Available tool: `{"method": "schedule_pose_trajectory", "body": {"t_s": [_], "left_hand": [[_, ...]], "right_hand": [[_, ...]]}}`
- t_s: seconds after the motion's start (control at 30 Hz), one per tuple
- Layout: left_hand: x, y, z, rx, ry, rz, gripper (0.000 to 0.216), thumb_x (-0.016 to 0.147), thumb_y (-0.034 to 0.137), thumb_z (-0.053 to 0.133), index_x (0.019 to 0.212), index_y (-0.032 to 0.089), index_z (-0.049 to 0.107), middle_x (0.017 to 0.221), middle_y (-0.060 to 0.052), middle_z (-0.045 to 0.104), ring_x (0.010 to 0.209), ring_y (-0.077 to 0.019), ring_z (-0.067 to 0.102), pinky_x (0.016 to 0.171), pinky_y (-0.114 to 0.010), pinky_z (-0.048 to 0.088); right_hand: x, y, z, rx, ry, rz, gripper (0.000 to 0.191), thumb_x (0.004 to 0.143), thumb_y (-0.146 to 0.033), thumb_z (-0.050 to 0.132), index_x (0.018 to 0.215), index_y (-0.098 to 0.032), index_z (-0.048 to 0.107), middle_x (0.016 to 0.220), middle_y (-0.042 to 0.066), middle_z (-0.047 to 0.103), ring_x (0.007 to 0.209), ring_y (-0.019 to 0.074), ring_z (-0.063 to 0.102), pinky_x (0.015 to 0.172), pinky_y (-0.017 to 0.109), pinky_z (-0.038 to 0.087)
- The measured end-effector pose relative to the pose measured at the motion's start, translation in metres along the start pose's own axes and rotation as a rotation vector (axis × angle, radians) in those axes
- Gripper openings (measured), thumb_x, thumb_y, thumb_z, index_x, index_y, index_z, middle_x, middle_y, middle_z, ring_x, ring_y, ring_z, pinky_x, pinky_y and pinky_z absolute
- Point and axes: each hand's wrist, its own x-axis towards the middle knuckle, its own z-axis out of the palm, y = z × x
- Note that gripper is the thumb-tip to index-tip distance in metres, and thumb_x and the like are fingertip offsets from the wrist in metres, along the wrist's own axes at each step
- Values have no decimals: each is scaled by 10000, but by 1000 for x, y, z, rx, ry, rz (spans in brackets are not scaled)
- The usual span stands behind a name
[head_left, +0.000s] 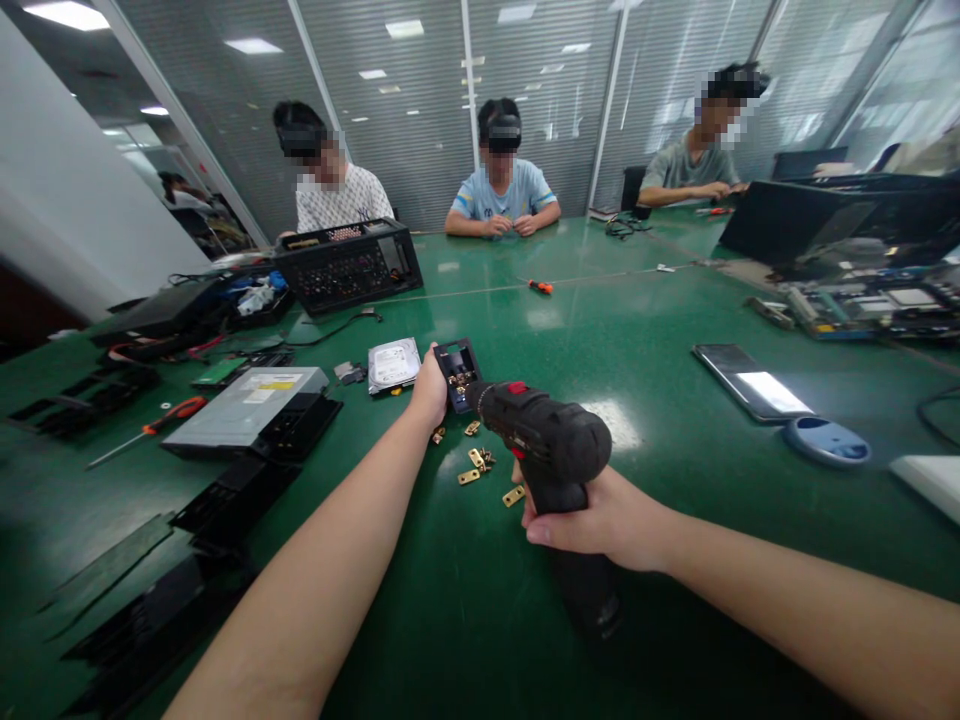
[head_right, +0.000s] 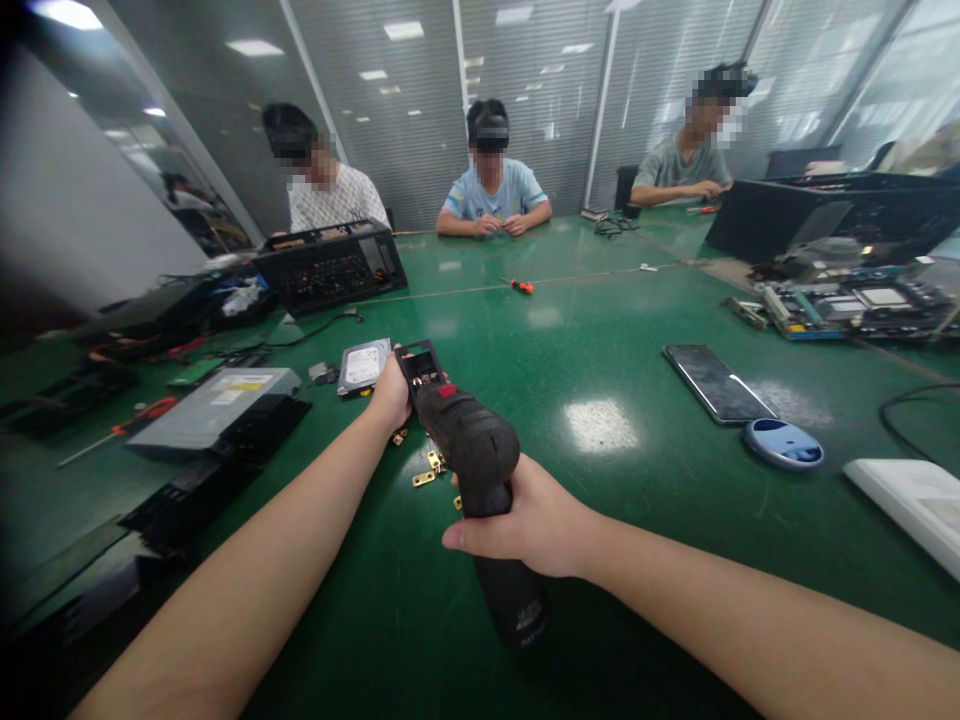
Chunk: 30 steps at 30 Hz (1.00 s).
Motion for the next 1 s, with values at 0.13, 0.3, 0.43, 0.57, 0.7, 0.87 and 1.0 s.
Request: {"method": "schedule_pose_trajectory", "body": {"t_s": [0.13, 0.3, 0.43, 0.57, 0.7, 0.87, 1.0], "left_hand": [[1, -2, -1, -12, -5, -6, 556, 1166, 793, 677, 1017, 264, 760, 858, -38, 840, 900, -299, 907, 976, -440, 751], [3, -5, -3, -48, -50, 13, 532, 1156, 775, 686, 975, 277, 736, 863, -42, 859, 967, -314, 933, 992, -446, 763], [4, -7, -4, -29, -53, 8, 528, 1159, 751, 700, 984, 258, 777, 881, -50, 862, 912, -299, 917, 970, -425, 749], [5, -8, -3, -48, -43, 22, 551, 1127, 776, 754, 967, 250, 796, 888, -48, 860, 873, -286, 894, 949, -414, 737], [3, -7, -1, -30, -42, 23, 594, 1085, 836, 790, 950, 258, 787, 879, -42, 857, 912, -300, 905, 957, -426, 743], [0, -6, 0, 13, -29, 23, 612, 1103, 853, 750, 972, 257, 791, 889, -55, 871, 906, -302, 903, 962, -431, 745], [1, -6, -1, 31, -15, 33, 637, 1101, 881, 739, 950, 264, 787, 882, -42, 862, 857, -280, 874, 963, -427, 741]], "right_hand": [[-1, 4, 0, -8, 29, 32, 803, 647, -611, 1236, 1168, -243, 748, 985, 21, 807, 925, 274, 737, 828, 427, 617], [-2, 9, -1, 7, 5, 64, 779, 680, -683, 1208, 1116, -254, 726, 983, 45, 829, 910, 285, 761, 801, 441, 643], [-3, 8, -3, 2, -34, 62, 745, 717, -667, 1203, 1110, -256, 722, 1026, 63, 839, 939, 302, 789, 823, 466, 680], [-3, 7, -5, -17, -31, 61, 739, 720, -684, 1196, 1085, -259, 714, 1031, 69, 835, 952, 306, 787, 824, 466, 679], [-3, 8, -6, -20, -41, 55, 731, 741, -700, 1182, 1086, -260, 712, 1039, 74, 833, 936, 297, 778, 815, 462, 671], [-2, 9, -5, -9, -48, 45, 734, 750, -709, 1180, 1089, -258, 709, 1033, 81, 829, 934, 306, 774, 808, 466, 669], [-3, 9, -5, 0, -44, 46, 735, 746, -689, 1192, 1098, -259, 711, 1033, 72, 831, 943, 301, 776, 821, 459, 666]]}}
